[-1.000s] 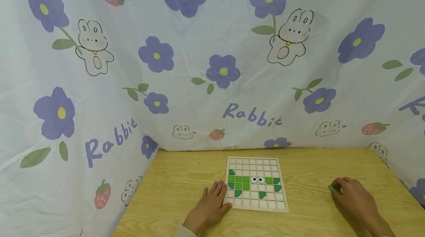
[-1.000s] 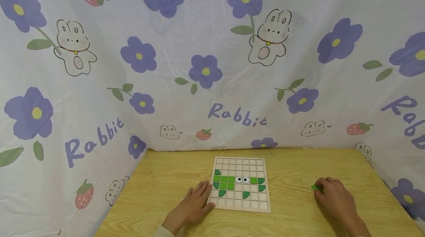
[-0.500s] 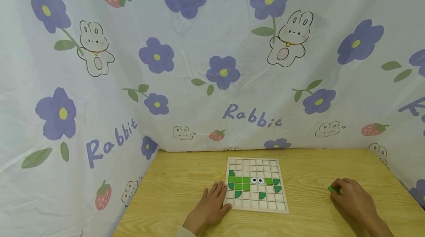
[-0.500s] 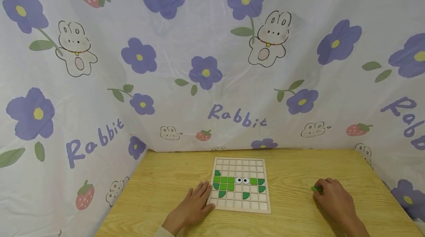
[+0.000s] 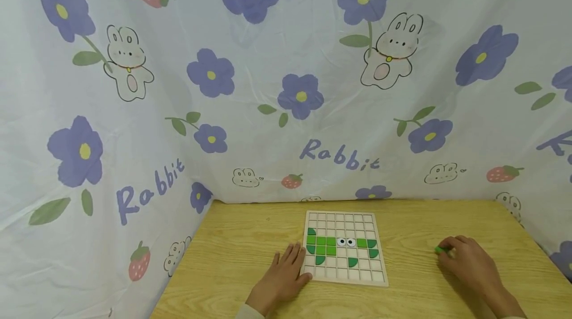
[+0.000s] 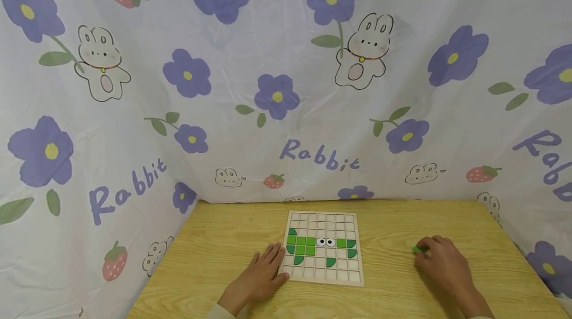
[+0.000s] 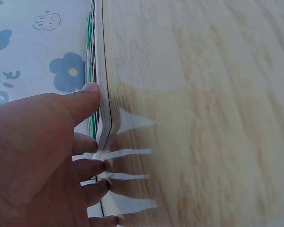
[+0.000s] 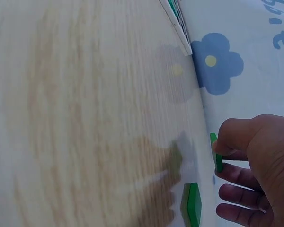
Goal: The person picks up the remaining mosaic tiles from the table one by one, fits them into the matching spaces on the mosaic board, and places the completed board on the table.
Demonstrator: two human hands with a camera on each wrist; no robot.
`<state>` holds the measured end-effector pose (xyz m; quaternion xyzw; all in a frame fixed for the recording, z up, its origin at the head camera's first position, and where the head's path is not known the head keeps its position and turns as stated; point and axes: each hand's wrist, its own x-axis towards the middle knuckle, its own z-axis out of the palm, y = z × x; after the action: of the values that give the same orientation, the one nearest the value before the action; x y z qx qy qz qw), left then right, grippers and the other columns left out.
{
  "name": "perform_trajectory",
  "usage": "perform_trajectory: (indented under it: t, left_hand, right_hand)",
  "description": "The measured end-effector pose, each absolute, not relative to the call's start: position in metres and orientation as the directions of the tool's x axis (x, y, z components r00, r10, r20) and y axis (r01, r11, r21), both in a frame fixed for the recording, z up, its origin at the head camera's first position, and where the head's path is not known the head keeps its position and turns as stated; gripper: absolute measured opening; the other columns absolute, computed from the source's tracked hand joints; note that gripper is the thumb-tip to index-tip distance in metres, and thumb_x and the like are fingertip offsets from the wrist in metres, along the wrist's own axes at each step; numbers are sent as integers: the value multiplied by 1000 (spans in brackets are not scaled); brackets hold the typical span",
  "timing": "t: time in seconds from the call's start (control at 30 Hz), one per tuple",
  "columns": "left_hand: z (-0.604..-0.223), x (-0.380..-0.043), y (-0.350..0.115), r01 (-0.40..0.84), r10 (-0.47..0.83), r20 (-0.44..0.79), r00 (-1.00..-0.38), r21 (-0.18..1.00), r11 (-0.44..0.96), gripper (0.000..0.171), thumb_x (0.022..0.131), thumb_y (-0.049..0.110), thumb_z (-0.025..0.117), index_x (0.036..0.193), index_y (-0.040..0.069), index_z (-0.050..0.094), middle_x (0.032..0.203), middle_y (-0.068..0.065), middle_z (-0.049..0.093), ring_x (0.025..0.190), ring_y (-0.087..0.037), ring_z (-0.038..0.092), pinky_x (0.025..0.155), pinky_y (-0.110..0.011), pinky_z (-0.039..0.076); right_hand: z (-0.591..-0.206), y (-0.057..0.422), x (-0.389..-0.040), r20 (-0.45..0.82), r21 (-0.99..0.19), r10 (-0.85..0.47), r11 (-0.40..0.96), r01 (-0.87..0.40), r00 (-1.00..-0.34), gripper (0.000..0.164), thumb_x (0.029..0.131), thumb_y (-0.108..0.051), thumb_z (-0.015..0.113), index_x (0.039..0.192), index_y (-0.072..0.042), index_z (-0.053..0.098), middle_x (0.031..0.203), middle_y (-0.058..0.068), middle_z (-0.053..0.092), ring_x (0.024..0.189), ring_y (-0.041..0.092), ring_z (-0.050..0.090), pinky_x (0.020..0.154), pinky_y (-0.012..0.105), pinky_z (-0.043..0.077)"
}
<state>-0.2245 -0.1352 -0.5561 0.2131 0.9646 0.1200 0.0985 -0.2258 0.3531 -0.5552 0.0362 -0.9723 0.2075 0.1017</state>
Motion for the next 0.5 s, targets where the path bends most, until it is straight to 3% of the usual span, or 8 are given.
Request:
perform_trajectory:
  t: [0.2, 0.5]
  left_hand:
    - [-558, -225, -136, 387, 433, -139, -891, 269, 882, 76, 111, 53, 49, 170, 11, 28, 179, -12, 22, 166, -35, 21, 128, -66, 26]
    - [-556, -225, -136, 395, 442, -141, -886, 269, 878, 75, 112, 52, 49, 170, 10, 28, 179, -13, 21, 166, -36, 21, 127, -67, 26]
  right_hand:
    - [-552, 344, -225, 257, -399, -32, 907, -136, -966, 9, 93, -20, 78, 100, -16, 79, 111, 13, 73, 106, 44, 67, 82, 63, 56]
    - [-543, 326, -225, 345, -378, -80, 900, -216, -935, 11, 90, -15, 83, 101, -16, 80, 110, 10, 74, 90, 27, 68, 68, 42, 57]
